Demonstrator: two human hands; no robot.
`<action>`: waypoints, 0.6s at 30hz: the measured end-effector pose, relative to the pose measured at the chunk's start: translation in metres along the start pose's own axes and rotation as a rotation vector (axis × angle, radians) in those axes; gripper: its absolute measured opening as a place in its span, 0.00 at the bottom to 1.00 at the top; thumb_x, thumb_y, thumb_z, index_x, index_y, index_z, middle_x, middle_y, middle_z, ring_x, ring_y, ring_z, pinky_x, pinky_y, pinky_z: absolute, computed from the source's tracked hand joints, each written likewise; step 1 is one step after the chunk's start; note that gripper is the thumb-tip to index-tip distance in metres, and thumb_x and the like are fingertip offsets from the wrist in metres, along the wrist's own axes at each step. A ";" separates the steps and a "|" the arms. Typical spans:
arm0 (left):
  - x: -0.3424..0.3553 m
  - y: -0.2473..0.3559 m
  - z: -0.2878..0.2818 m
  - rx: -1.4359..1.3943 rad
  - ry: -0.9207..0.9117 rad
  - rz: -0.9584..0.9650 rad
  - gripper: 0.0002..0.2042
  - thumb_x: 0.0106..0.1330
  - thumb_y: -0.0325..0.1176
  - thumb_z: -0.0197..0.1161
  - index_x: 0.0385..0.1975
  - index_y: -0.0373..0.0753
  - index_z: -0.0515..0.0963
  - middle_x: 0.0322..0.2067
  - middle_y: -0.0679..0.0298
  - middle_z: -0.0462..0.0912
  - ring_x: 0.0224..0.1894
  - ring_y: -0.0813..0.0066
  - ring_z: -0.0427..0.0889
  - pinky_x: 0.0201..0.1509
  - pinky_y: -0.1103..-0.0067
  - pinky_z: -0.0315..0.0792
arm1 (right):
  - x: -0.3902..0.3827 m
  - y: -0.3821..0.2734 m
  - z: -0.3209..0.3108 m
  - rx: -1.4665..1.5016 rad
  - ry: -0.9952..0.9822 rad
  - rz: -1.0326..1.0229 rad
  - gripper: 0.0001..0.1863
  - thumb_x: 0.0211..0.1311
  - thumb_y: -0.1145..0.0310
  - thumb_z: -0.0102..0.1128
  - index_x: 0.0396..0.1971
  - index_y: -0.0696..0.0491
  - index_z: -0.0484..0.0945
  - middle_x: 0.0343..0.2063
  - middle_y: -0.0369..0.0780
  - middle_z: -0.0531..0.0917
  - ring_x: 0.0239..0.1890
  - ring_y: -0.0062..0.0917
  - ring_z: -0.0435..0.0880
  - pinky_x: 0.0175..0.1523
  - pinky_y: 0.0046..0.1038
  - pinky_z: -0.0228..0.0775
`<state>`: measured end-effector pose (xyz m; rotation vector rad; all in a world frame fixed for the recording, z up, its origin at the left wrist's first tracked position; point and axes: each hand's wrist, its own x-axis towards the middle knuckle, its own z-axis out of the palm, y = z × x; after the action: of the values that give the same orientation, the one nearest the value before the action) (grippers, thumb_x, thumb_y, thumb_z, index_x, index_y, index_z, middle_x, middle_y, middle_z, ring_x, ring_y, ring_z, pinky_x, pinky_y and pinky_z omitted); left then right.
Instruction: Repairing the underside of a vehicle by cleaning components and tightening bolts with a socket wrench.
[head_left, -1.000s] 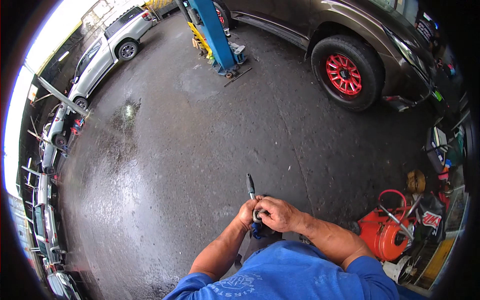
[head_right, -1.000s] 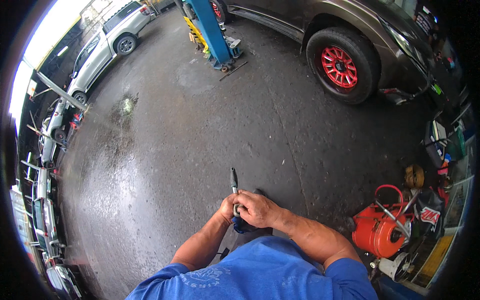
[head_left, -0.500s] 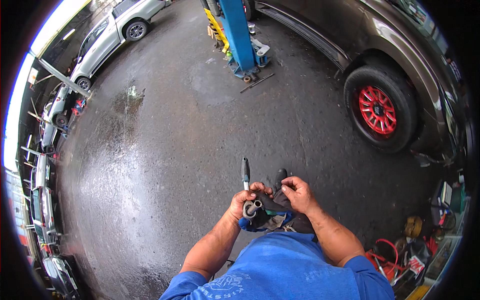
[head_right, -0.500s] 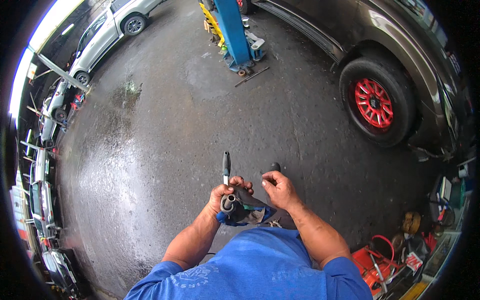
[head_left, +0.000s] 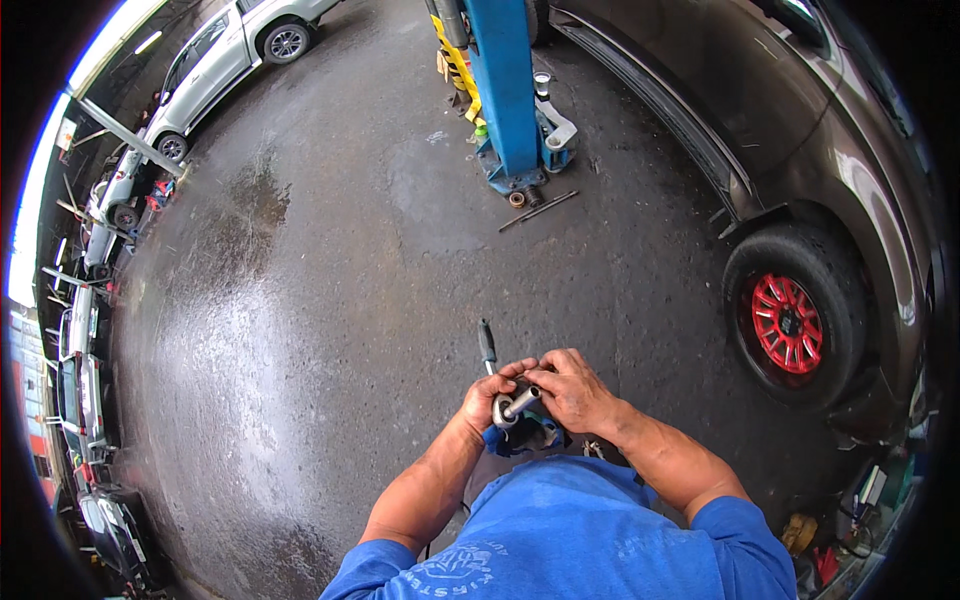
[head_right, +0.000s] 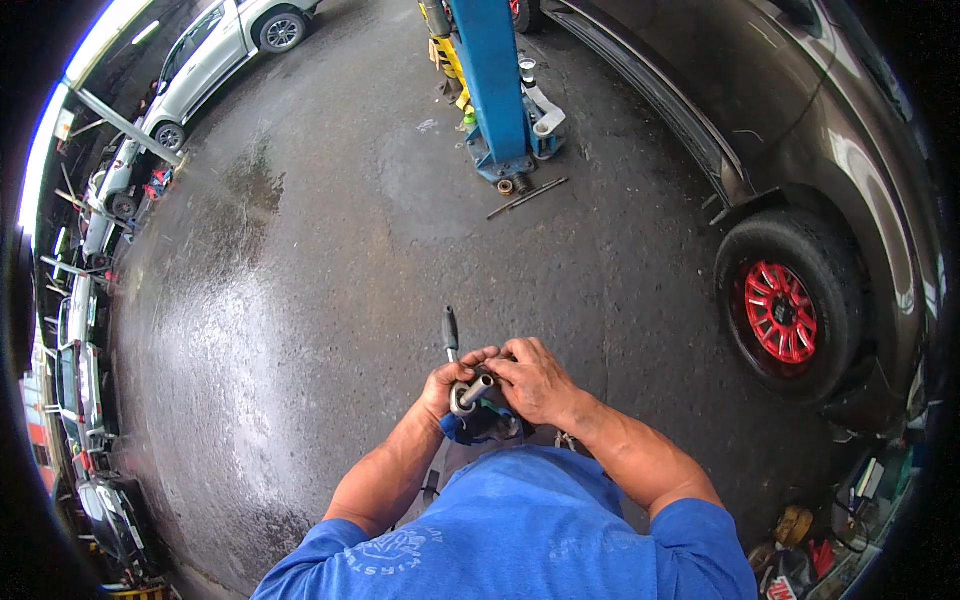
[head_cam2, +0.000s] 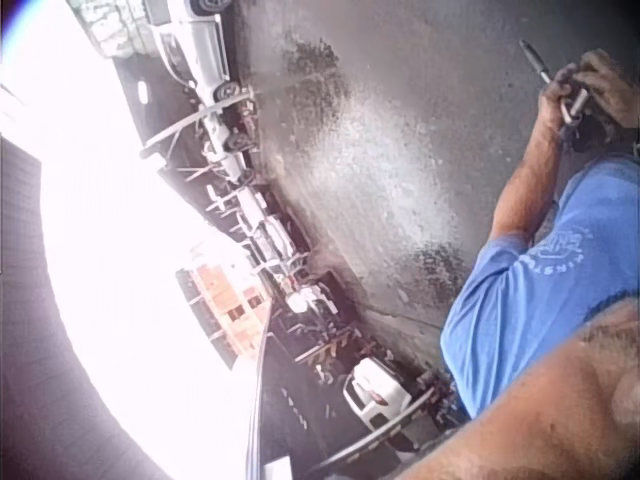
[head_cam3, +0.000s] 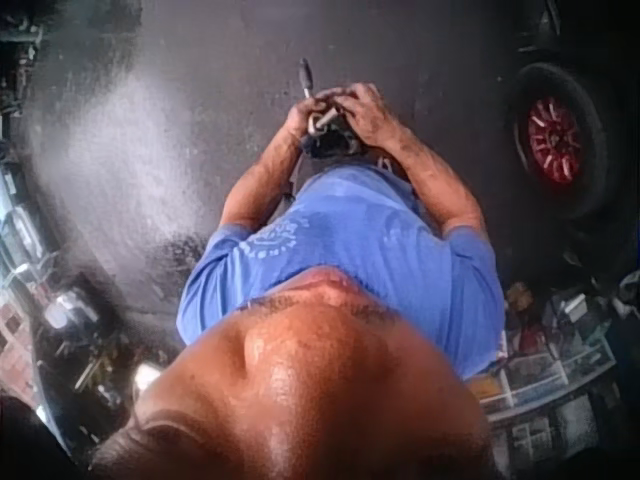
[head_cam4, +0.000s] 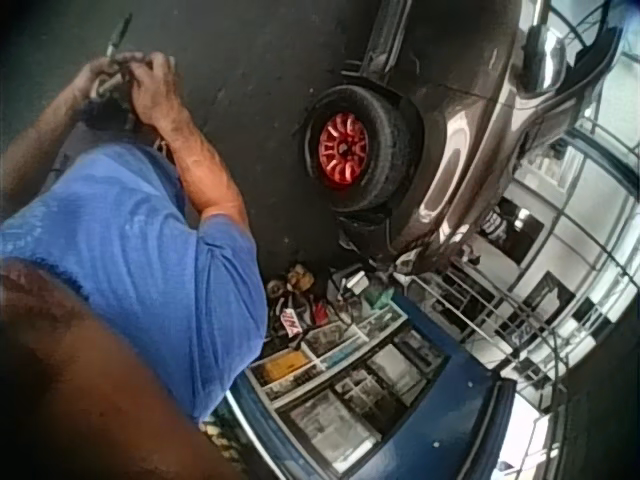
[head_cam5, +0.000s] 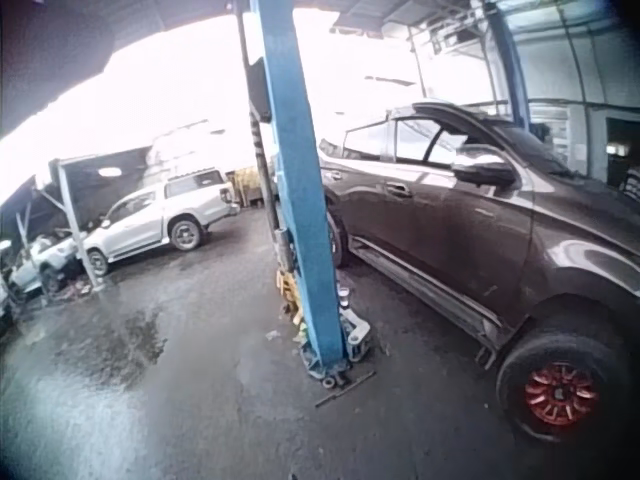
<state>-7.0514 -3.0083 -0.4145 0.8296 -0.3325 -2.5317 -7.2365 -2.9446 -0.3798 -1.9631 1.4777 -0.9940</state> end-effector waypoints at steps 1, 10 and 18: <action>0.015 0.010 0.003 -0.015 -0.014 -0.026 0.28 0.46 0.26 0.51 0.54 0.31 0.69 0.50 0.51 0.75 0.51 0.60 0.77 0.59 0.69 0.71 | 0.013 0.010 -0.004 -0.048 -0.019 0.007 0.15 0.51 0.74 0.62 0.42 0.52 0.80 0.39 0.42 0.74 0.44 0.38 0.74 0.50 0.36 0.67; 0.165 0.123 0.019 -0.118 -0.202 -0.302 0.33 0.48 0.24 0.49 0.61 0.34 0.62 0.50 0.53 0.75 0.47 0.64 0.79 0.56 0.72 0.72 | 0.138 0.096 -0.036 -0.199 0.004 0.101 0.12 0.51 0.72 0.60 0.37 0.47 0.83 0.38 0.39 0.76 0.44 0.36 0.74 0.50 0.36 0.66; 0.246 0.180 0.029 -0.108 -0.290 -0.486 0.36 0.48 0.26 0.52 0.64 0.33 0.55 0.54 0.45 0.71 0.50 0.59 0.79 0.57 0.69 0.72 | 0.194 0.121 -0.058 -0.272 0.098 0.228 0.11 0.47 0.75 0.59 0.34 0.51 0.82 0.32 0.37 0.76 0.39 0.34 0.74 0.46 0.34 0.66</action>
<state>-7.1836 -3.2823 -0.4501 0.5486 -0.0846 -3.1002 -7.3259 -3.1635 -0.3835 -1.8896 1.9294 -0.8353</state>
